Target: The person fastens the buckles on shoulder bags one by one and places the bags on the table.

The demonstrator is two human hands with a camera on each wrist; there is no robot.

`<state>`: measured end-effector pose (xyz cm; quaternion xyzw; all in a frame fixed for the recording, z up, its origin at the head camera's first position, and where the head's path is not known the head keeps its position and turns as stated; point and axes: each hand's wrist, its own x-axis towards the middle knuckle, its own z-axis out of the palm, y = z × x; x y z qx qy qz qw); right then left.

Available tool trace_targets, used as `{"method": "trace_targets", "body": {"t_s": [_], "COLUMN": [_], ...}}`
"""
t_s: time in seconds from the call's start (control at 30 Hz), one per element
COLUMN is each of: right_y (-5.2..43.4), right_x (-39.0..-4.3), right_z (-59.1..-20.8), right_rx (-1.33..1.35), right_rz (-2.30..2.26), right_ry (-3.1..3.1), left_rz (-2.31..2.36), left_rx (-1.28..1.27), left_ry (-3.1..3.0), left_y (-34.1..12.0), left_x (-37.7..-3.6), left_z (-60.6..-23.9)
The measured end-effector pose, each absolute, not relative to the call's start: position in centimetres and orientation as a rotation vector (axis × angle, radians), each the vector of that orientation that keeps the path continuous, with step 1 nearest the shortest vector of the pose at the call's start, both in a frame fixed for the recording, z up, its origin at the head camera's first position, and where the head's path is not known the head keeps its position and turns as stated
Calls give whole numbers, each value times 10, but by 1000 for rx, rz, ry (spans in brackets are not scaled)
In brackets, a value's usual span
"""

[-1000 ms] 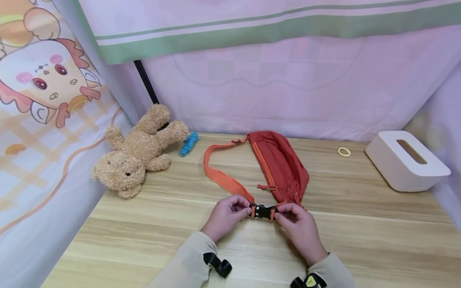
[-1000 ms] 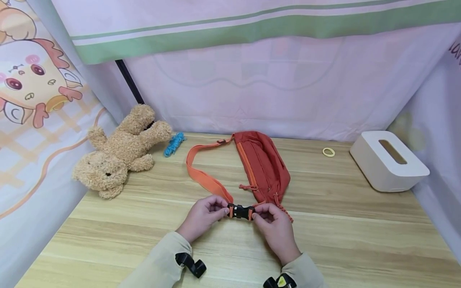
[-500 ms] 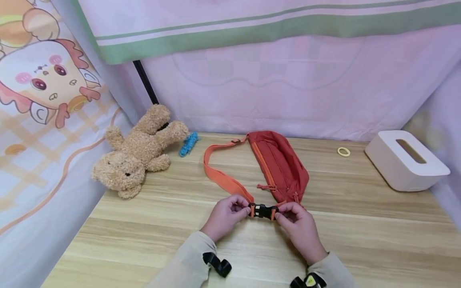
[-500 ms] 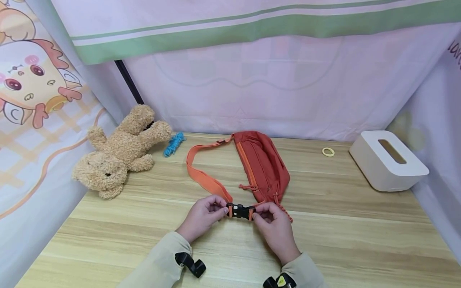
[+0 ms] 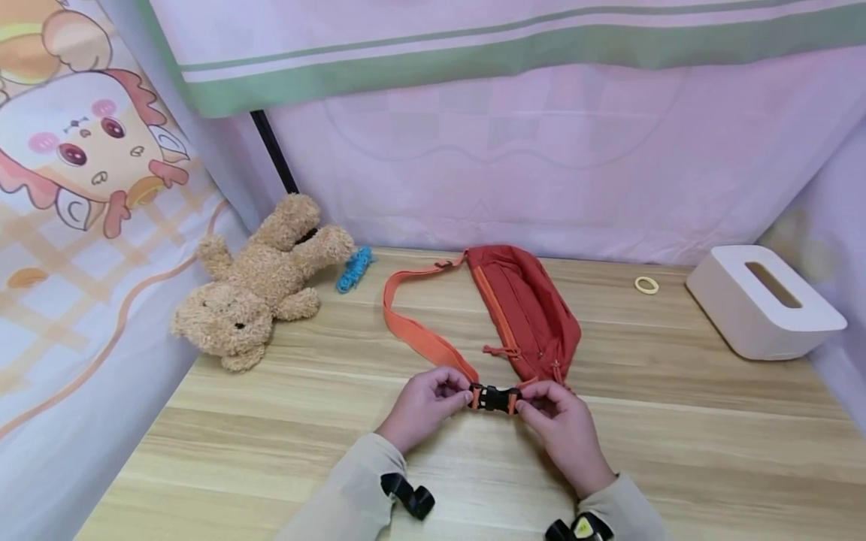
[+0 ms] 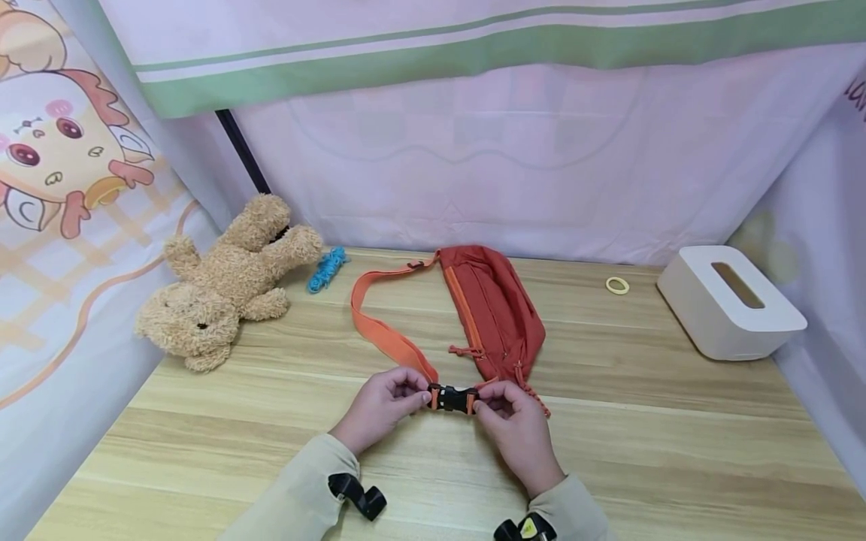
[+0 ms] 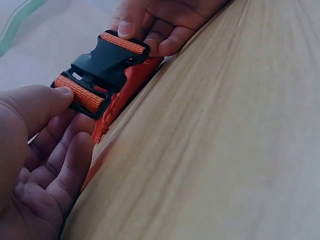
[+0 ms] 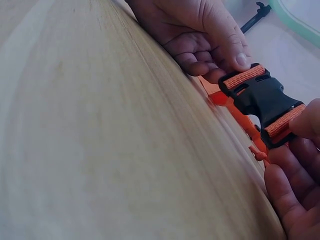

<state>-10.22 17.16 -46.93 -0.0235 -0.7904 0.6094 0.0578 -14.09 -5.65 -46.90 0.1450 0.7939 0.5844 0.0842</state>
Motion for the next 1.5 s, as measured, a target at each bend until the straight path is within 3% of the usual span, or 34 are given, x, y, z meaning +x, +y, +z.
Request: {"method": "trace_targets", "body": {"t_s": [1.5], "right_y": [173], "right_x": [-102], "right_z": [-470], "right_rx": [-62], "right_rz": [1848], "right_ry": [-2398], "left_rz": [1761], "left_rx": [444], "left_ry": [2352], "left_y": [-58], "left_x": [-143], "left_z": [-470]}}
